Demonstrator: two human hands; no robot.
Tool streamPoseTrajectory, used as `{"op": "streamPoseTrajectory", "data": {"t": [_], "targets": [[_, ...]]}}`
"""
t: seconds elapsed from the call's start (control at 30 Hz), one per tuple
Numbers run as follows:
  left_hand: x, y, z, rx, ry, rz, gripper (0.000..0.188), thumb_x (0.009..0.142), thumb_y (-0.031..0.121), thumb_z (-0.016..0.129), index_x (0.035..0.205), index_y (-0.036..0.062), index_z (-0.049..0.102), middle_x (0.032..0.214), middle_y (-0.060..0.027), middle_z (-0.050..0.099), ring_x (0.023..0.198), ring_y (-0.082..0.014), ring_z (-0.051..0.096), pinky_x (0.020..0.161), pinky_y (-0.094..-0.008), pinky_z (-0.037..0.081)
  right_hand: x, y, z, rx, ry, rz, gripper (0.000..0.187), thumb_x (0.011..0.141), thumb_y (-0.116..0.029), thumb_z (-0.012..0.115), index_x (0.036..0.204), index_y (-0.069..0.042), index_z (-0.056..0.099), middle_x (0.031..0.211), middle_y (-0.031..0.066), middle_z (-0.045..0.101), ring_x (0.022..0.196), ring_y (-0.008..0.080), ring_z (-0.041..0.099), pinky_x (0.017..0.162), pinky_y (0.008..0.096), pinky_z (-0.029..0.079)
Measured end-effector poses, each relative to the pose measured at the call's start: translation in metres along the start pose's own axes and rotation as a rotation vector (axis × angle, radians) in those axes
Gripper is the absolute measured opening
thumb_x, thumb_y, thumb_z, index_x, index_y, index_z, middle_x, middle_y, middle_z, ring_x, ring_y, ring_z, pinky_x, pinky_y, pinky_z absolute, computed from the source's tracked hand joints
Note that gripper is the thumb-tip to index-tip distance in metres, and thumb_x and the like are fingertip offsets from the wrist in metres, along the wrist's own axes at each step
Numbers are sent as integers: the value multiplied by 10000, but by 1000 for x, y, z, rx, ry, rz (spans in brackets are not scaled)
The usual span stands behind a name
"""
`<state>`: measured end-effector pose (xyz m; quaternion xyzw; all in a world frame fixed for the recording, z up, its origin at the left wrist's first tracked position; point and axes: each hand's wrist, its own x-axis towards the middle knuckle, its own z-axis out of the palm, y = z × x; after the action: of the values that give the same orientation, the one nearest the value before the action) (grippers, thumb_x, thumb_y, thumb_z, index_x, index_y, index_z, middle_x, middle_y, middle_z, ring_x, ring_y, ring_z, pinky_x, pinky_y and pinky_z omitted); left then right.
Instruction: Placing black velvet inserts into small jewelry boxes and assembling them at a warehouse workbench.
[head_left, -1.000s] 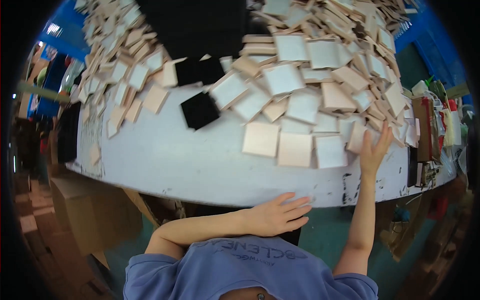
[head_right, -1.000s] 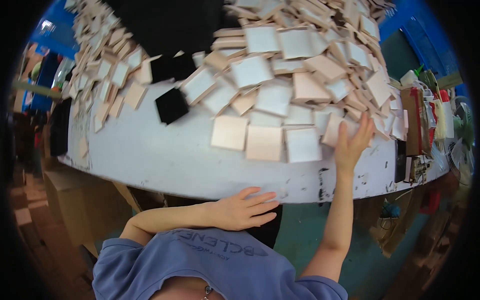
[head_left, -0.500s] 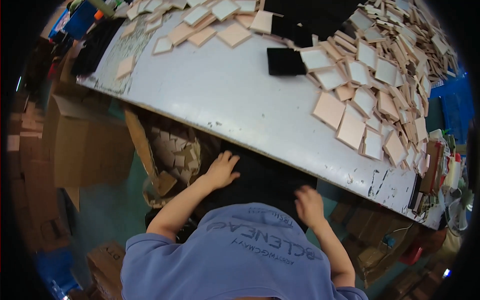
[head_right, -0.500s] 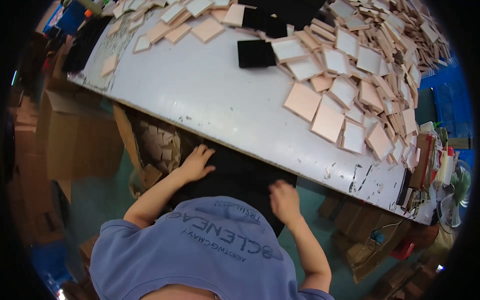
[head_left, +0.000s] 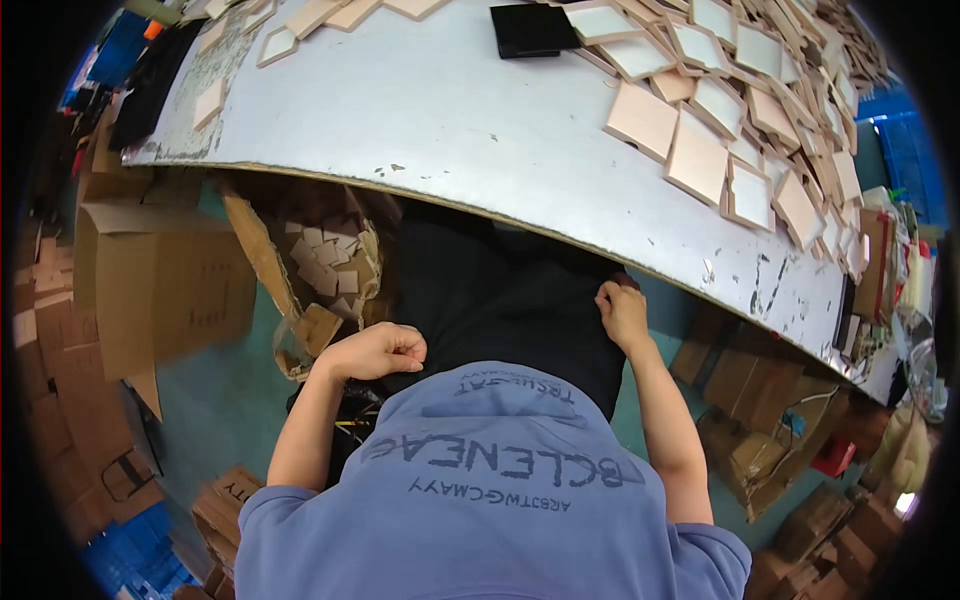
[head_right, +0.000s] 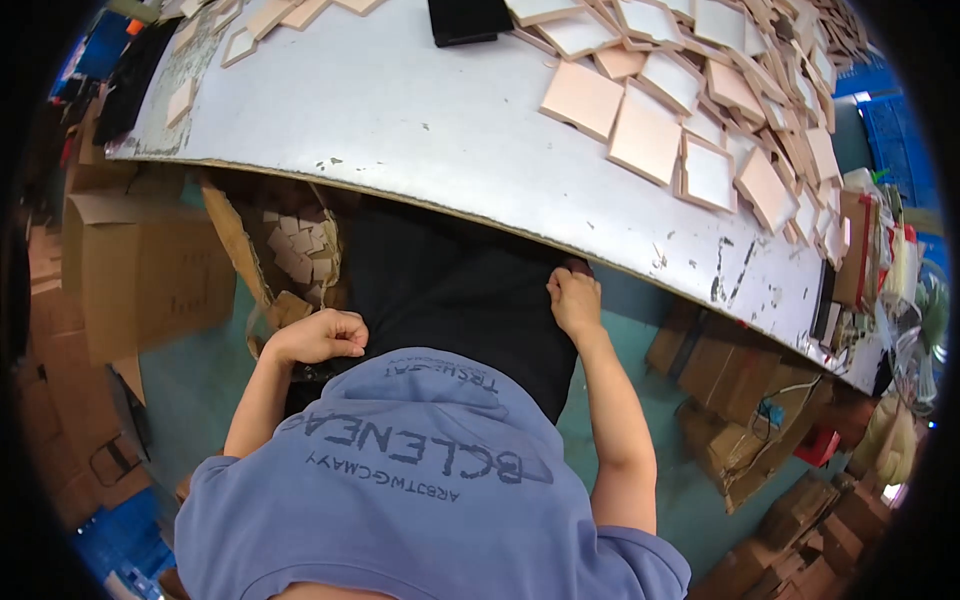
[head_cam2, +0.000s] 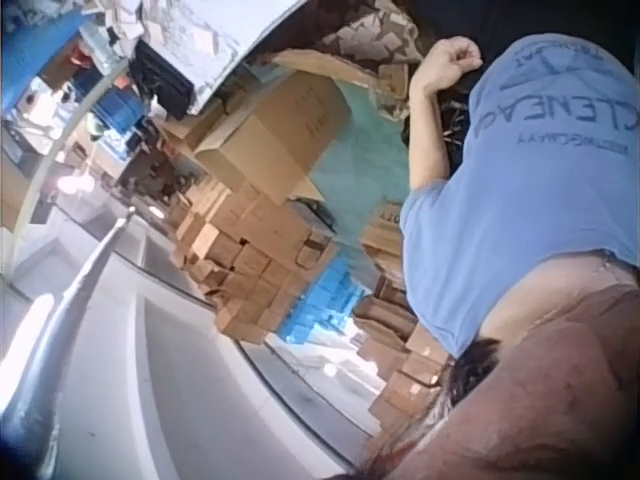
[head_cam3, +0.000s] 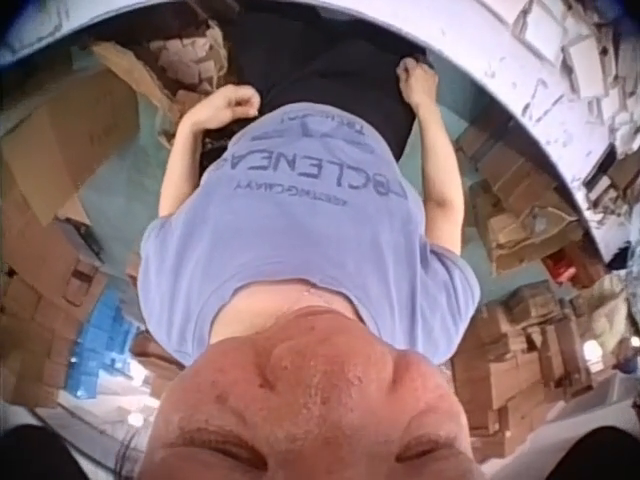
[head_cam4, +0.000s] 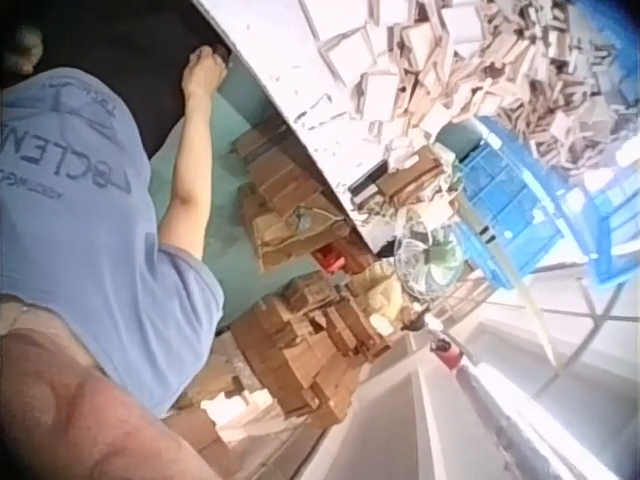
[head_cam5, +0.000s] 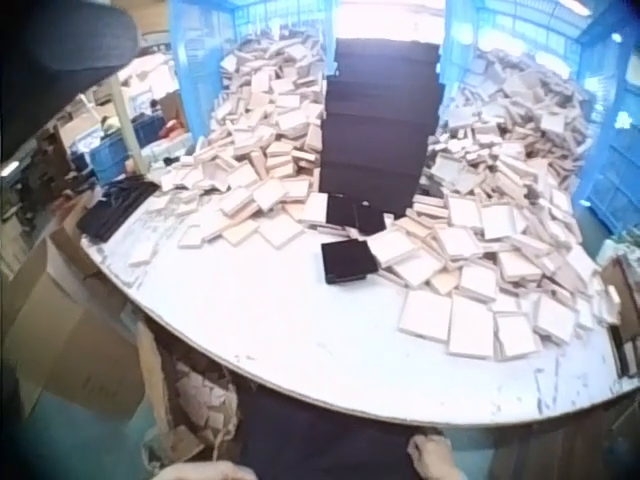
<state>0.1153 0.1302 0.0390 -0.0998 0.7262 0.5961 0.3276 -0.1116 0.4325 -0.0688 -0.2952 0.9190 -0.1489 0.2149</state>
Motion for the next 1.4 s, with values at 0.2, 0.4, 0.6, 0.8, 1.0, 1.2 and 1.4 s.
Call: {"op": "streamPoseTrajectory", "data": {"t": [0.2,0.4,0.6,0.8,1.0,1.2,1.4], "targets": [[13,7,-5,134,-27,84,96,724,62,659,697,14,580,708,-45,486,615,-139,513,561,-268,413,-36,14,-31,-19,-100,-167,35,794,-77,527,782,-48,511,729,162,574,722,365,549,670,435,416],[25,2,-8,57,-181,85,93,705,54,658,681,16,576,706,-33,497,608,-125,516,552,-259,414,-83,19,-49,575,-796,159,44,781,-55,513,749,-55,483,613,0,471,591,128,436,551,270,364],[12,-7,-20,69,-237,185,59,708,47,672,717,35,615,705,-23,540,695,-125,529,607,-263,417,-66,16,-59,501,-1173,60,61,732,-91,495,688,-50,505,588,-27,430,580,89,401,516,272,336],[74,-8,-44,746,697,127,470,703,107,663,1155,124,531,1066,-161,511,1113,-326,408,952,-433,298,-38,13,-59,293,-1332,-24,82,719,-111,516,713,-33,540,606,21,490,594,133,457,533,308,371],[116,-27,-49,683,498,136,171,845,176,502,947,81,601,1065,-175,553,1081,-362,462,944,-459,313,-19,-36,-86,-444,-1026,-93,288,777,-257,587,987,-59,588,935,126,635,947,297,593,782,388,481],[58,-6,-37,379,115,81,188,853,207,535,953,48,542,893,-161,579,890,-371,547,759,-420,442,37,-131,-163,420,-650,-512,208,831,-167,565,1005,-53,567,970,124,598,864,317,579,739,391,475],[22,103,-127,285,153,204,292,834,205,580,1067,32,539,954,-129,589,900,-300,574,793,-381,455,173,-166,-183,-93,433,-727,494,649,-35,666,1123,-26,529,1113,135,540,1017,302,490,835,389,407]]}}
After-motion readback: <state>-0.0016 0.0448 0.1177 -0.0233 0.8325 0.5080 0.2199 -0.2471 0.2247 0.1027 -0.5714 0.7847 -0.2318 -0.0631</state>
